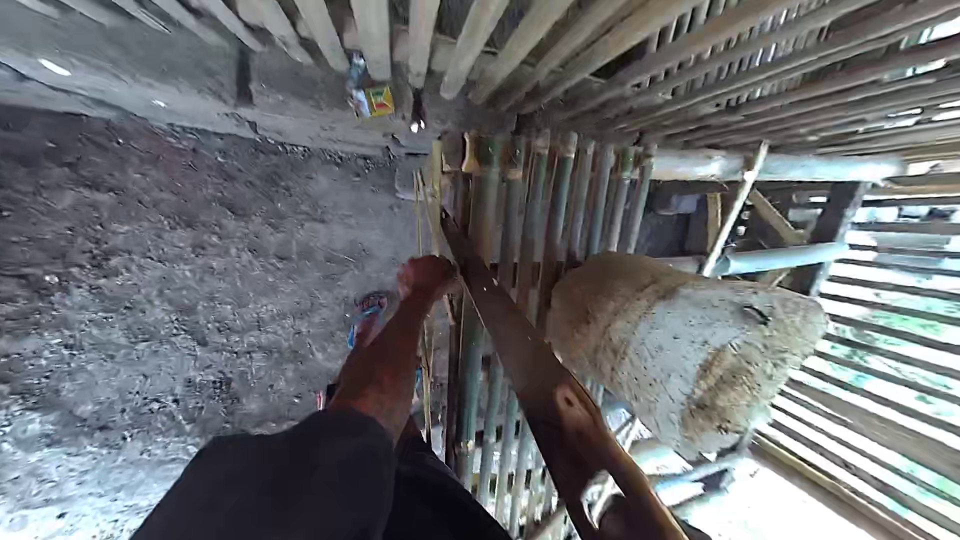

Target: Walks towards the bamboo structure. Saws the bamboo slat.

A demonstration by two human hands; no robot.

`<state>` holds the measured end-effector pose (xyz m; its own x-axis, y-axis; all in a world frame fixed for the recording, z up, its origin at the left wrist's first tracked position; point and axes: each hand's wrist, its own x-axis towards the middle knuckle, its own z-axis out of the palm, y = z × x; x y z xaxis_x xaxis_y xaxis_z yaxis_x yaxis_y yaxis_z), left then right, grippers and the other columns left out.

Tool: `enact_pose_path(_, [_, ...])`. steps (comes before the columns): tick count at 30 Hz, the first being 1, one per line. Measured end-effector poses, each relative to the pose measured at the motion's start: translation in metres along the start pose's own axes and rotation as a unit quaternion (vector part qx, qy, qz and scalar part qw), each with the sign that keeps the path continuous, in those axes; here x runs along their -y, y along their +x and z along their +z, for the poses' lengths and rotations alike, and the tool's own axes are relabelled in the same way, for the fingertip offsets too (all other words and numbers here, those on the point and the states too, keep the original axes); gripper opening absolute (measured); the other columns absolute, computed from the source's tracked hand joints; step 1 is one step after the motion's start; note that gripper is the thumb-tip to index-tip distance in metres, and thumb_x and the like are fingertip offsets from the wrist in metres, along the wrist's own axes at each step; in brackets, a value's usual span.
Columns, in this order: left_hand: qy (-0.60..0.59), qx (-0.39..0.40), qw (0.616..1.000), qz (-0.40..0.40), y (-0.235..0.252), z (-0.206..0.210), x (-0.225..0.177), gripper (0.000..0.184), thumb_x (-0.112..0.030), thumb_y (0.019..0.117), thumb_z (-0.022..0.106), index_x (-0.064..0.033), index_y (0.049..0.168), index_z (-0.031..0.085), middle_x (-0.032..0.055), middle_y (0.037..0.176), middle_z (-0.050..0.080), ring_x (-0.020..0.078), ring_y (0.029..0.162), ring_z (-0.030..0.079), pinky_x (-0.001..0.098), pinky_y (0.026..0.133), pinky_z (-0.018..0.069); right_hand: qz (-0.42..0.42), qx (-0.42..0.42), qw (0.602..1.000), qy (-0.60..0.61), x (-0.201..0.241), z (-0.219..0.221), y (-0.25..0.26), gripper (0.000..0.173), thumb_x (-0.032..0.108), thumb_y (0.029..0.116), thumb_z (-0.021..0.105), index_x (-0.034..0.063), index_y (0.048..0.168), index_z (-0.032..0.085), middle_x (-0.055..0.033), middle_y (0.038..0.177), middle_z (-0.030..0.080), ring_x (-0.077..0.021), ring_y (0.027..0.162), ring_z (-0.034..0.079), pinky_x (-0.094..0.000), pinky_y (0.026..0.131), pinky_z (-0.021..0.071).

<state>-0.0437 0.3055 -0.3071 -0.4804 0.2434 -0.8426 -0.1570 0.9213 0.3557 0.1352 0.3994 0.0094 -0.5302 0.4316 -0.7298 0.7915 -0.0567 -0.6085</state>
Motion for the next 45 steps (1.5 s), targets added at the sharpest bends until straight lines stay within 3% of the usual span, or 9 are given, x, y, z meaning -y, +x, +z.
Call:
enact_pose_path(3, [0.013, 0.024, 0.999, -0.021, -0.012, 0.012, 0.0, 0.046, -0.05, 0.0985, 0.054, -0.0098, 0.102, 0.074, 0.0197, 0.111, 0.073, 0.0435, 0.11, 0.068, 0.0687, 0.082, 0.0534, 0.108, 0.037, 0.992, -0.045, 0.027, 0.003, -0.001, 0.044, 0.006, 0.0985, 0.054, -0.0189, 0.134, 0.049, -0.0114, 0.106, 0.067, 0.0019, 0.094, 0.063, -0.0149, 0.088, 0.0501])
enact_pose_path(9, [0.002, 0.028, 1.0, -0.012, -0.009, 0.007, 0.002, 0.043, -0.051, 0.0968, 0.057, -0.0125, 0.1, 0.076, 0.0179, 0.108, 0.074, 0.0429, 0.108, 0.069, 0.0705, 0.082, 0.0523, 0.011, -0.032, 0.999, 0.03, -0.043, 0.027, 0.102, 0.009, 0.012, 0.0857, 0.068, 0.0034, 0.086, 0.069, 0.0, 0.064, 0.062, -0.0089, 0.053, 0.056, -0.0288, 0.051, 0.0502])
enact_pose_path(13, [0.002, 0.013, 1.0, -0.015, -0.002, -0.008, -0.004, 0.047, -0.05, 0.0999, 0.052, -0.0101, 0.099, 0.076, 0.0192, 0.109, 0.074, 0.0436, 0.109, 0.068, 0.0707, 0.084, 0.0511, 0.093, 0.118, 0.987, -0.052, 0.031, 0.02, 0.038, 0.052, 0.004, 0.0991, 0.053, -0.0165, 0.145, 0.038, -0.0226, 0.133, 0.058, -0.0081, 0.114, 0.06, -0.0194, 0.099, 0.0465])
enact_pose_path(22, [-0.011, 0.034, 0.999, 0.012, -0.001, -0.009, 0.004, 0.042, -0.049, 0.0983, 0.056, -0.0111, 0.099, 0.074, 0.018, 0.104, 0.074, 0.0425, 0.103, 0.07, 0.0687, 0.079, 0.0525, 0.0, -0.036, 0.999, 0.013, -0.024, 0.035, 0.114, 0.01, 0.013, 0.0852, 0.067, 0.0097, 0.076, 0.067, 0.0033, 0.058, 0.059, -0.0073, 0.046, 0.051, -0.0263, 0.045, 0.0462])
enact_pose_path(25, [-0.018, 0.035, 0.999, 0.037, -0.009, -0.003, 0.01, 0.037, -0.048, 0.0974, 0.06, -0.0156, 0.103, 0.076, 0.0157, 0.106, 0.075, 0.0415, 0.103, 0.07, 0.0692, 0.08, 0.0528, -0.006, 0.021, 0.999, -0.042, -0.002, 0.021, 0.059, 0.042, 0.021, 0.0949, 0.063, -0.0055, 0.128, 0.062, -0.0089, 0.112, 0.072, -0.0096, 0.099, 0.07, -0.0293, 0.088, 0.0595])
enact_pose_path(27, [0.0, 0.028, 0.999, 0.031, 0.002, -0.012, 0.002, 0.039, -0.048, 0.0983, 0.058, -0.0134, 0.104, 0.075, 0.0173, 0.107, 0.074, 0.0431, 0.105, 0.069, 0.0701, 0.08, 0.0519, 0.045, 0.078, 0.987, -0.132, 0.04, 0.023, 0.043, 0.052, 0.009, 0.103, 0.047, -0.0176, 0.147, 0.038, -0.0257, 0.148, 0.051, -0.0118, 0.138, 0.049, -0.0226, 0.115, 0.0375])
enact_pose_path(36, [-0.011, 0.066, 0.998, 0.017, -0.01, -0.007, 0.005, 0.043, -0.047, 0.1001, 0.054, -0.0098, 0.105, 0.074, 0.0197, 0.11, 0.073, 0.0444, 0.109, 0.068, 0.0707, 0.081, 0.0517, 0.029, -0.031, 0.999, 0.003, -0.033, 0.03, 0.074, 0.013, 0.019, 0.089, 0.065, 0.0063, 0.088, 0.068, 0.0053, 0.06, 0.058, -0.0066, 0.047, 0.053, -0.0283, 0.046, 0.0492])
enact_pose_path(39, [-0.028, 0.006, 0.999, 0.036, -0.001, -0.008, 0.007, 0.037, -0.049, 0.0951, 0.063, -0.015, 0.101, 0.076, 0.0166, 0.104, 0.075, 0.0425, 0.103, 0.069, 0.0708, 0.079, 0.052, 0.077, 0.008, 0.995, -0.068, 0.017, 0.036, 0.031, 0.048, 0.024, 0.1009, 0.056, -0.0145, 0.13, 0.055, -0.0081, 0.093, 0.067, -0.0007, 0.081, 0.063, -0.0193, 0.078, 0.0542])
enact_pose_path(45, [-0.02, -0.013, 1.0, 0.014, 0.0, -0.003, 0.005, 0.045, -0.044, 0.1008, 0.049, -0.0069, 0.093, 0.073, 0.0212, 0.101, 0.073, 0.0447, 0.102, 0.07, 0.0686, 0.078, 0.0523, 0.106, -0.012, 0.987, -0.121, 0.054, 0.026, 0.027, 0.042, 0.004, 0.103, 0.043, -0.0214, 0.136, 0.045, -0.0224, 0.125, 0.062, -0.0012, 0.115, 0.058, -0.0116, 0.1, 0.0422])
